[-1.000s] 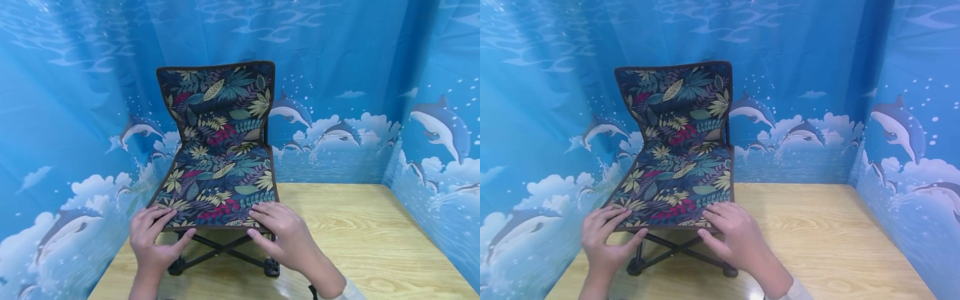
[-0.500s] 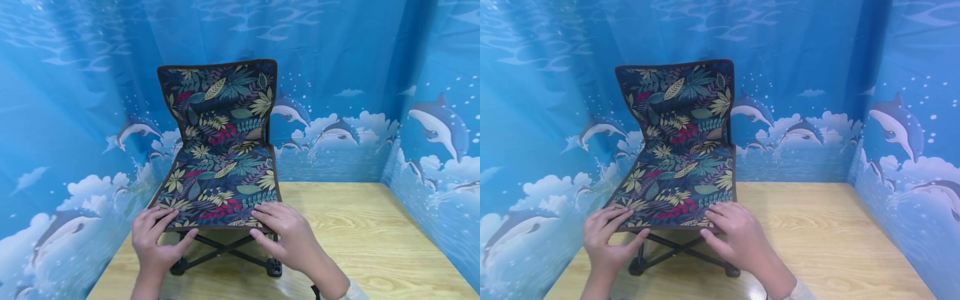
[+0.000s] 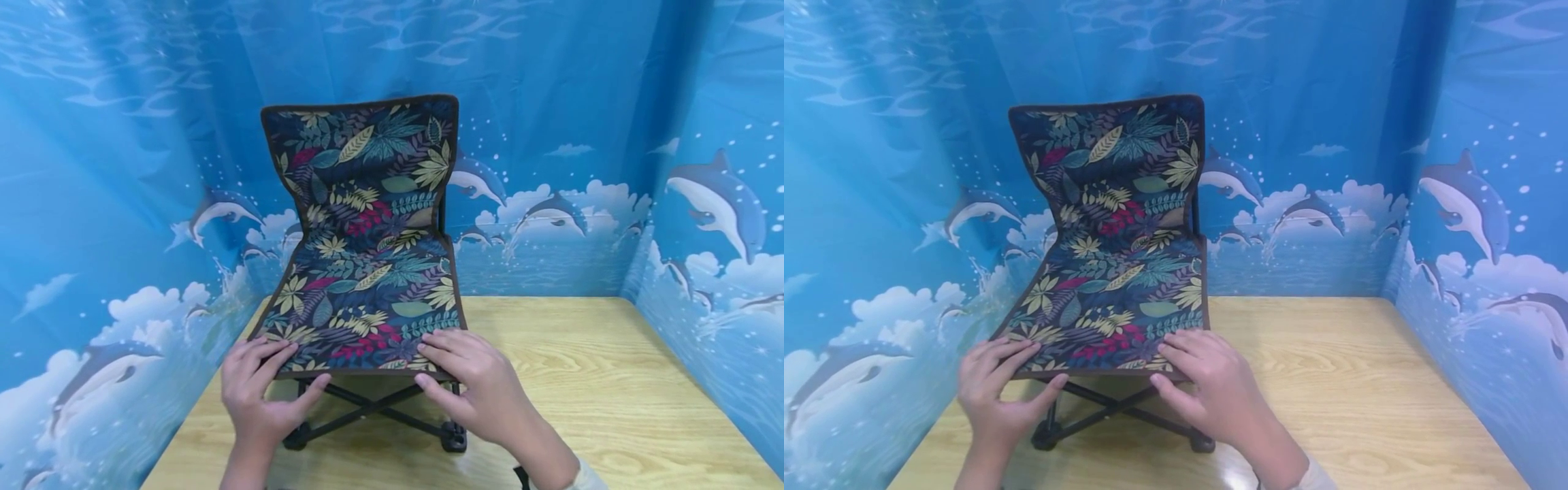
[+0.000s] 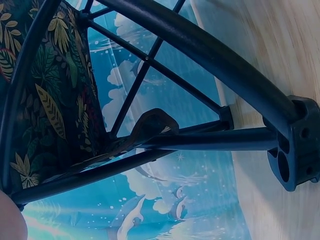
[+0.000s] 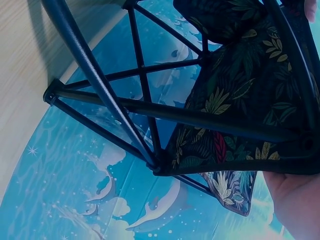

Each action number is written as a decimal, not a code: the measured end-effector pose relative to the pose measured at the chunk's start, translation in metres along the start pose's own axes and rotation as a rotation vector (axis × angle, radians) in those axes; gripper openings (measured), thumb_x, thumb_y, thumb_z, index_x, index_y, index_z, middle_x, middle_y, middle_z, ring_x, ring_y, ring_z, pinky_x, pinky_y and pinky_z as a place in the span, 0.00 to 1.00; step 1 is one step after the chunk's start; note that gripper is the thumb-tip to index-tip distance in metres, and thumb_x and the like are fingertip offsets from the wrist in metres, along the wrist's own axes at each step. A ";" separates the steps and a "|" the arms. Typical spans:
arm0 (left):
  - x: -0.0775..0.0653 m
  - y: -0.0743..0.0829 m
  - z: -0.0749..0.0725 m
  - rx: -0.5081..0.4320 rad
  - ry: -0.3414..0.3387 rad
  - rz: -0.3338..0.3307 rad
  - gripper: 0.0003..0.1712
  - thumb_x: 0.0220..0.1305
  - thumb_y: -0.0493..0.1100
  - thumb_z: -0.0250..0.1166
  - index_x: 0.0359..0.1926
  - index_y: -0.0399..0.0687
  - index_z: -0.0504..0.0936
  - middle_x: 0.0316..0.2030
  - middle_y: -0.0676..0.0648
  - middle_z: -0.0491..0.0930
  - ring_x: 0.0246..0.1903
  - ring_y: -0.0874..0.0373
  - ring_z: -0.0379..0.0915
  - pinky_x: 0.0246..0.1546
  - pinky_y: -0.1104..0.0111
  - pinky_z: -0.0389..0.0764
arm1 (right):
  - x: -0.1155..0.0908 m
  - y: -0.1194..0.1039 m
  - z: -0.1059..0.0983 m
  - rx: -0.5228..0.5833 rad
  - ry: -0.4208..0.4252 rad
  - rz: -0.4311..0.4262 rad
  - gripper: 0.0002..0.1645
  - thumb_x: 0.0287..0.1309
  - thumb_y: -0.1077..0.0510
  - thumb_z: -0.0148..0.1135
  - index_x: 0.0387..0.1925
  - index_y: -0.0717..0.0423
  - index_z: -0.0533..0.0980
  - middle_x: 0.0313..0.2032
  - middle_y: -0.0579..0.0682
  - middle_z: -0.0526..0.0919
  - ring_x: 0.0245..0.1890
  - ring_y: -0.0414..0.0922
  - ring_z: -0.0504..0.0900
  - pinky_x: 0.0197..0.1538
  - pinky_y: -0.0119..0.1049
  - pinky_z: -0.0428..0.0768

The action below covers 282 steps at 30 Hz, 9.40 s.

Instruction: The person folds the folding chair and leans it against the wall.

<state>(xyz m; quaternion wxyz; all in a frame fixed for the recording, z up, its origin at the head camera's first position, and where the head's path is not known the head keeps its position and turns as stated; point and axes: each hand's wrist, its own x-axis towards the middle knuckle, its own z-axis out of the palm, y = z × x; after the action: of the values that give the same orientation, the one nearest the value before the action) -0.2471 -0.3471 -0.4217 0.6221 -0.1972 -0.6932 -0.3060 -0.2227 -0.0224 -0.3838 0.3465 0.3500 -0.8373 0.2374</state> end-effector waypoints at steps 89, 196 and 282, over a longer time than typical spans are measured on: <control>-0.003 -0.008 -0.005 0.015 -0.027 0.048 0.37 0.58 0.73 0.73 0.38 0.41 0.94 0.34 0.41 0.90 0.42 0.36 0.82 0.56 0.41 0.73 | -0.001 -0.005 0.005 0.034 0.026 0.106 0.25 0.54 0.55 0.80 0.55 0.47 0.88 0.57 0.46 0.90 0.62 0.50 0.85 0.75 0.22 0.63; 0.038 -0.038 -0.031 -0.187 -0.528 -0.105 0.22 0.50 0.62 0.83 0.42 0.56 0.95 0.40 0.56 0.93 0.49 0.53 0.89 0.65 0.50 0.80 | 0.009 -0.024 0.012 0.008 0.095 0.173 0.25 0.43 0.57 0.83 0.49 0.47 0.90 0.51 0.48 0.92 0.56 0.51 0.87 0.74 0.22 0.66; 0.103 0.020 0.005 -0.389 -0.286 0.023 0.06 0.53 0.50 0.76 0.28 0.54 0.92 0.31 0.55 0.91 0.33 0.62 0.87 0.54 0.55 0.81 | 0.076 -0.053 -0.011 -0.033 0.287 0.110 0.13 0.46 0.59 0.70 0.37 0.48 0.90 0.40 0.46 0.93 0.45 0.49 0.89 0.63 0.25 0.75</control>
<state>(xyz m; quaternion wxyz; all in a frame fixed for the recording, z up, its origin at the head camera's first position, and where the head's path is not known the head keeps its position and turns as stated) -0.2525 -0.3398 -0.3174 0.4712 -0.3624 -0.7001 -0.3955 -0.2171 -0.0811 -0.3120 0.4545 0.2604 -0.8010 0.2899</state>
